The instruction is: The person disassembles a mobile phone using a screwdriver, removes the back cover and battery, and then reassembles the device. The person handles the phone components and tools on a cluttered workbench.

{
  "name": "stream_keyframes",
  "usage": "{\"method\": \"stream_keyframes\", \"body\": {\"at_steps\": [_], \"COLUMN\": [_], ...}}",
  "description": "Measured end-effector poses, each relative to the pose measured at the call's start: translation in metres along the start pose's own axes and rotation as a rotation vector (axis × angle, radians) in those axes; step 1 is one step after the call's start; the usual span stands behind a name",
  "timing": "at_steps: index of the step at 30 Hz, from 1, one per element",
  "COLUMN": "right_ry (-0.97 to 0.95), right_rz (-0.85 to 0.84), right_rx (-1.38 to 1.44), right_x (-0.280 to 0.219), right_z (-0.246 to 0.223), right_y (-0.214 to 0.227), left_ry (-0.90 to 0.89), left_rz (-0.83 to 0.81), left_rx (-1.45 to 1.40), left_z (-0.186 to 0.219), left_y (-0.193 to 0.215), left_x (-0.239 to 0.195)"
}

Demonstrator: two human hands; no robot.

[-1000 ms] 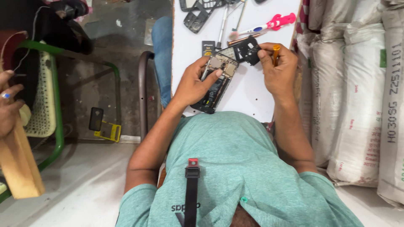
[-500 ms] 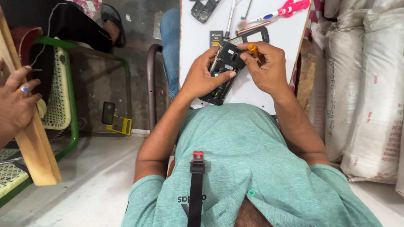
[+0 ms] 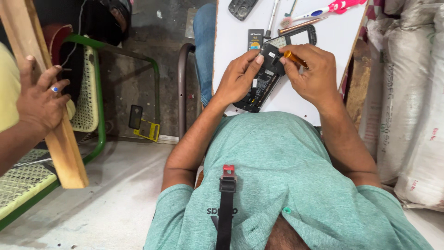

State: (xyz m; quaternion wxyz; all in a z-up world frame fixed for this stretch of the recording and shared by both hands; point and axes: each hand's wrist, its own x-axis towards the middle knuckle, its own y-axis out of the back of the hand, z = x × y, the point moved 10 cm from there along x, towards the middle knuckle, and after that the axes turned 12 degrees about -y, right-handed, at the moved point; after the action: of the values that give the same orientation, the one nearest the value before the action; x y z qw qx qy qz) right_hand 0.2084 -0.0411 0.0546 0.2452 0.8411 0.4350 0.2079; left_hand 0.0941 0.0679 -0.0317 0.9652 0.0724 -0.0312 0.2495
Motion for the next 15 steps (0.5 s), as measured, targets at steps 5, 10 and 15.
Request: {"method": "stream_keyframes", "body": {"at_steps": [5,10,15], "right_ry": [0.010,0.047,0.125], "right_rz": [-0.021,-0.013,-0.085], "right_rx": [-0.051,-0.122,-0.077], "right_x": [0.004,-0.001,-0.006], "right_z": [-0.007,-0.012,-0.017], "right_y": [-0.006,0.003,-0.002], "left_ry": [-0.159,-0.033,-0.096], "left_rz": [0.032,0.026,0.044], "left_rx": [-0.038,-0.066,-0.066], "left_z": [0.015,0.001,0.010], "left_y": [0.006,-0.004,0.003], "left_x": [-0.001,0.002,-0.001]}}
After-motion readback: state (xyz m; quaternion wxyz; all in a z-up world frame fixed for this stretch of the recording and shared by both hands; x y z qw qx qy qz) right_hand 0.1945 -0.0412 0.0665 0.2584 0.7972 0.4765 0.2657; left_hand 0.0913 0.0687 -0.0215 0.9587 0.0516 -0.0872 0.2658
